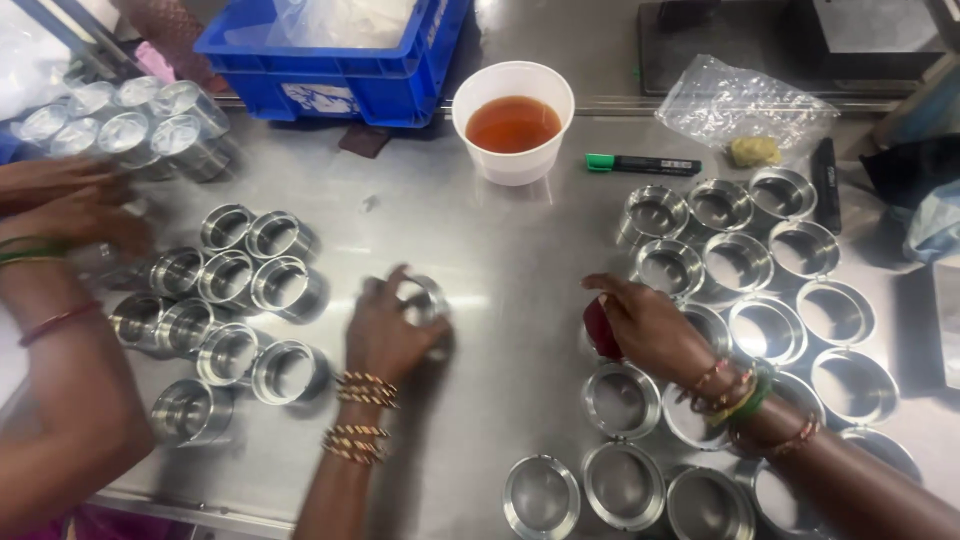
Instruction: Organizing, marking, and cleaning metal rings on a stainless steel workstation.
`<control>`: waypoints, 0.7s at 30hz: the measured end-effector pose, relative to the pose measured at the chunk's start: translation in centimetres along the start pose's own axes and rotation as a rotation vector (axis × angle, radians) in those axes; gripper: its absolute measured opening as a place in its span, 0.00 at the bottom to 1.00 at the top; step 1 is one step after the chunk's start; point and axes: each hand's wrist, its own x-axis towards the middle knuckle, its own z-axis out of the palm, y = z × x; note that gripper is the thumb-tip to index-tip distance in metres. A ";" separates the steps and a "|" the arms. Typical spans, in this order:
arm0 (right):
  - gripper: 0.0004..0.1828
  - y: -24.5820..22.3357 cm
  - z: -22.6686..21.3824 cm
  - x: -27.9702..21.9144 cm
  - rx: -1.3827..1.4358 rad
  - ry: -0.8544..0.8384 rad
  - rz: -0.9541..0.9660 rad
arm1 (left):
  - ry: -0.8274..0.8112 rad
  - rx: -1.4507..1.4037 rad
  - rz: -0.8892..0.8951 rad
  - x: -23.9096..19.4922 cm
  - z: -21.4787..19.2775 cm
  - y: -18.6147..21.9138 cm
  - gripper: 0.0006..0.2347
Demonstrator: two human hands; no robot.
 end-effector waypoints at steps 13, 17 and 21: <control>0.17 -5.8 4.5 1.2 0.449 -0.097 -0.145 | -0.432 -0.040 -0.020 -4.3 0.9 6.6 0.46; 0.16 -4.1 2.4 2.3 0.685 -0.134 0.109 | -0.301 -0.157 -0.169 -5.9 -0.4 5.8 0.41; 0.19 -4.1 5.1 1.3 0.842 -0.346 0.057 | 0.088 -0.305 0.346 -8.2 4.3 3.6 0.33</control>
